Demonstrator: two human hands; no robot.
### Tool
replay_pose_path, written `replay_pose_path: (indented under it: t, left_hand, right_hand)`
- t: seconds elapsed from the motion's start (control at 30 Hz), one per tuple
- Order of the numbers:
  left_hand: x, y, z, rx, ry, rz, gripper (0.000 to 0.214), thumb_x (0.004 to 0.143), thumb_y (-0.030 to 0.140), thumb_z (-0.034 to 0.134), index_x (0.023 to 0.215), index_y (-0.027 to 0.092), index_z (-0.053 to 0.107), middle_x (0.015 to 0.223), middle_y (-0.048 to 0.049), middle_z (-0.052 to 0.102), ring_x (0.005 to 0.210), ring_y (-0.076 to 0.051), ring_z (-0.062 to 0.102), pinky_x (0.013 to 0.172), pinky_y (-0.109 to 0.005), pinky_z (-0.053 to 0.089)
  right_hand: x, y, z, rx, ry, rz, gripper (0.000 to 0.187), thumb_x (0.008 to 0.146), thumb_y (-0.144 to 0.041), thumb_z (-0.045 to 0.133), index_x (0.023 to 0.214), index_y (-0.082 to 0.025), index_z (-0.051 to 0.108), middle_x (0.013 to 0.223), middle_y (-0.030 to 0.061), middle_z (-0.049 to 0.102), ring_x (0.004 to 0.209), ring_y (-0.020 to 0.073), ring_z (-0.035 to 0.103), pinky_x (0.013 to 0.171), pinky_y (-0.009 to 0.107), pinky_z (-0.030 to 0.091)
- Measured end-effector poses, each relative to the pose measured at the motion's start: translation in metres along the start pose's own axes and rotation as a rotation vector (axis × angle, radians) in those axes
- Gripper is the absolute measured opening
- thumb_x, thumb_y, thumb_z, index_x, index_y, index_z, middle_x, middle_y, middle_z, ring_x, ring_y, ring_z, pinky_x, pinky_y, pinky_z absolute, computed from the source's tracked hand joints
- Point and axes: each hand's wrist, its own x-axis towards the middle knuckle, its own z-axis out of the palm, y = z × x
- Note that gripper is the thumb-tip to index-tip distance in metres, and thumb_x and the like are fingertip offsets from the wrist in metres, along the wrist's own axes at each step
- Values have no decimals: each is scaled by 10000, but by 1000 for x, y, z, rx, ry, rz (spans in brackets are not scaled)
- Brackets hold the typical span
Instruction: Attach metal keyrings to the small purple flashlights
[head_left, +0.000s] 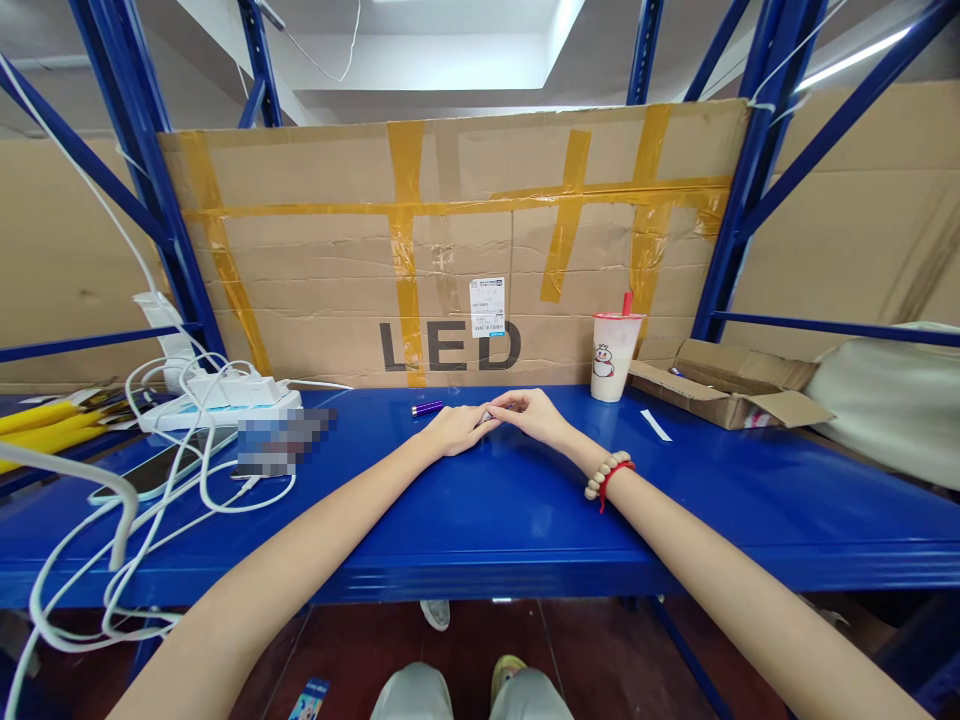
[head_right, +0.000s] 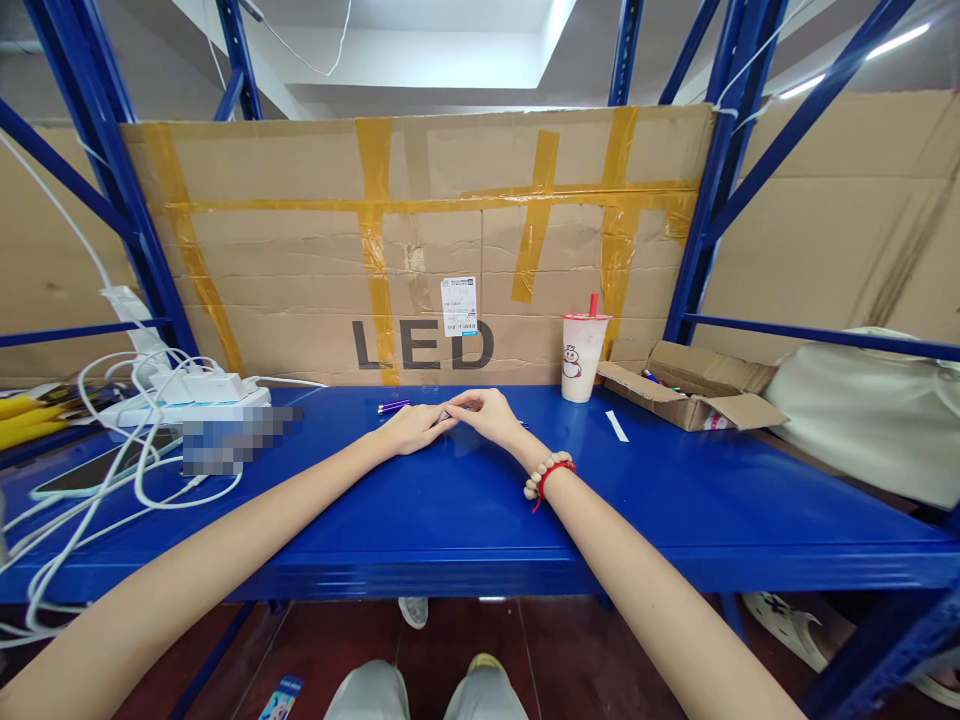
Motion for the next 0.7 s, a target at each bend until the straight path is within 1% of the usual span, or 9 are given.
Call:
replay_pose_path:
  t: [0.07,0.17,0.23,0.3,0.4,0.5,0.6,0.7]
  left_hand:
    - [-1,1,-1,7,-4,-7,449,911,504,177,1137,233,454,1033,-57,632,906,-237,607,703,-304,447]
    - [-1,3,-3,19,-2,-1,432,908,510,185,993,216,489,974,-46,636,880,-224,610,672,-281,445]
    - [-1,4,-3,22,4,18,439,907,515,179,909,207,492,940,-41,636,868,-221,610,657,-276,442]
    - [-1,5,-3,29,12,25,452,906,520,173,851,201,489,915,-39,637,846,-219,611,653,-279,439]
    - [-1,4,-2,40,19,20,461,906,519,167,826,196,487,887,-41,638,805,-217,613,644,-285,434]
    - [-1,4,-2,39,20,19,461,906,513,164,835,195,490,878,-45,638,792,-219,612,630,-284,432]
    - [-1,3,-2,38,17,16,458,905,515,171,850,197,496,879,-43,639,796,-218,613,634,-282,432]
    - [-1,3,-1,43,15,24,453,906,510,174,872,201,502,882,-40,641,801,-218,613,638,-284,432]
  right_hand:
    - [0,1,-1,-87,34,23,277,735,-374,579,837,-142,690,796,54,698,676,141,612,623,248,482]
    - [-1,3,-3,-285,133,94,234,769,-332,544,899,-188,675,837,27,692,655,128,597,599,248,469]
    - [-2,4,-7,-412,182,121,201,781,-279,523,910,-212,662,873,13,683,681,124,597,626,250,466]
    - [-3,3,-11,-511,195,145,199,771,-223,521,920,-207,652,920,24,670,747,131,606,679,252,466]
    - [-5,2,-16,-626,144,188,245,743,-225,555,969,-183,639,1009,61,645,888,174,600,764,284,456]
    - [-6,5,-15,-694,35,189,330,717,-286,600,1034,-197,618,1086,64,621,1007,218,564,841,343,426]
    - [-7,10,-11,-689,-82,163,391,734,-332,594,1107,-214,582,1178,60,584,1093,231,521,902,389,388]
    - [-7,14,-7,-672,-156,134,432,766,-364,562,1174,-222,544,1264,66,528,1169,231,467,955,419,341]
